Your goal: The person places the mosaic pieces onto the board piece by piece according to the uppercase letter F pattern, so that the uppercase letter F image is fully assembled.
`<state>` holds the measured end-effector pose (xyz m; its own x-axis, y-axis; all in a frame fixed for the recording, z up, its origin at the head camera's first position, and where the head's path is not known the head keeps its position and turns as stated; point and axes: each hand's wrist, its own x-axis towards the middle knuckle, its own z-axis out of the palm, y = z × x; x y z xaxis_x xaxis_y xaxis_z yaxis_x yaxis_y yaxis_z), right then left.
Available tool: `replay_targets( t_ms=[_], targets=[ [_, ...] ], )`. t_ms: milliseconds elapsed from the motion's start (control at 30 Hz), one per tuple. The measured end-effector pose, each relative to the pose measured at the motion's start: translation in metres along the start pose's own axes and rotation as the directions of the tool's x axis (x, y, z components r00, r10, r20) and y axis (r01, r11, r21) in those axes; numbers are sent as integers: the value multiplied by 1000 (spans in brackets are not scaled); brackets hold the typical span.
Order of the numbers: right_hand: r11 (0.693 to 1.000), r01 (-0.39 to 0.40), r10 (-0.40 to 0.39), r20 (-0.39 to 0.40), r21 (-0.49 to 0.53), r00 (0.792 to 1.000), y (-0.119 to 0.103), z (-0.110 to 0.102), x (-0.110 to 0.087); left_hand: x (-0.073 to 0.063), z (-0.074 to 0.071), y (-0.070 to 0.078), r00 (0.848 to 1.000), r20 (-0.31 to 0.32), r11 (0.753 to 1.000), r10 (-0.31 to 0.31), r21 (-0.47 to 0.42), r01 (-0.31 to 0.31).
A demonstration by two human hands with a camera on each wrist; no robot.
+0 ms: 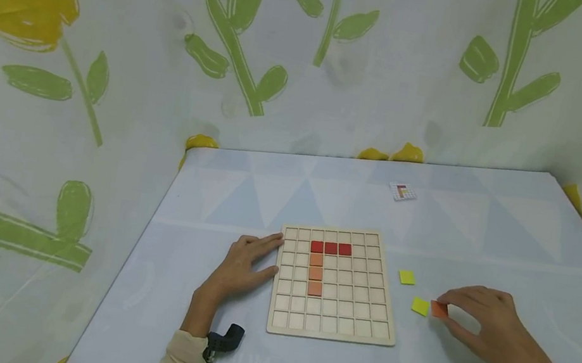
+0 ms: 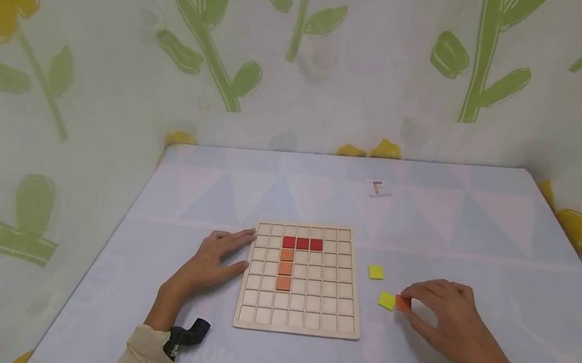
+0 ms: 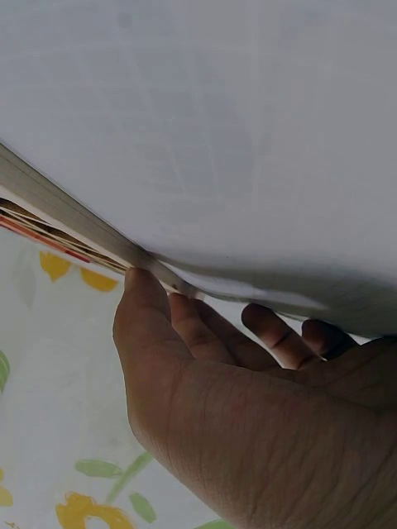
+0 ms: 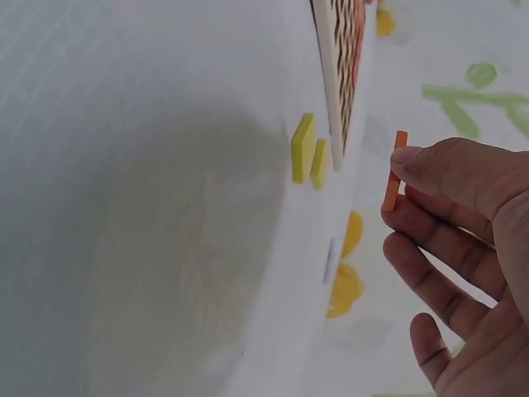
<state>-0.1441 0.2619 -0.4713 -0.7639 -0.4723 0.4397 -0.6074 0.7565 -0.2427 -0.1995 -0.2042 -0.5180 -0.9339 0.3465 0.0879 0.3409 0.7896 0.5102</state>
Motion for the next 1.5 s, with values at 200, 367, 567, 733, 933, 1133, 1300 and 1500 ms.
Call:
replay_targets(
  t_ms=[200,367,567,733,933,1133,1300,1500],
  targets=[
    [1000,20,-20,4,11,1000,-9,2,9,1,0,-2,1000,15,1000,-9,0,9],
    [996,63,-62,-15,59,998,-14,6,16,1,0,-2,1000,-5,1000,12,5,-12],
    [997,51,-51,4,65,999,-26,9,25,0,1,-2,1000,-12,1000,28,-1,-28],
    [994,62,-61,-6,89,998,-34,13,32,1,1,-3,999,-13,999,37,3,-37],
    [988,98,-97,-13,123,995,-39,18,38,1,1,-4,999,-11,999,34,4,-34],
    [980,134,-131,-28,151,991,-43,21,43,0,0,-2,1000,-5,1000,17,1,-17],
    [980,144,-143,-19,140,990,-47,22,47,1,-1,-1,1000,-2,1000,14,11,-14],
    [976,160,-161,-4,146,987,-53,25,53,1,0,-1,1000,-2,1000,16,8,-16]
  ],
)
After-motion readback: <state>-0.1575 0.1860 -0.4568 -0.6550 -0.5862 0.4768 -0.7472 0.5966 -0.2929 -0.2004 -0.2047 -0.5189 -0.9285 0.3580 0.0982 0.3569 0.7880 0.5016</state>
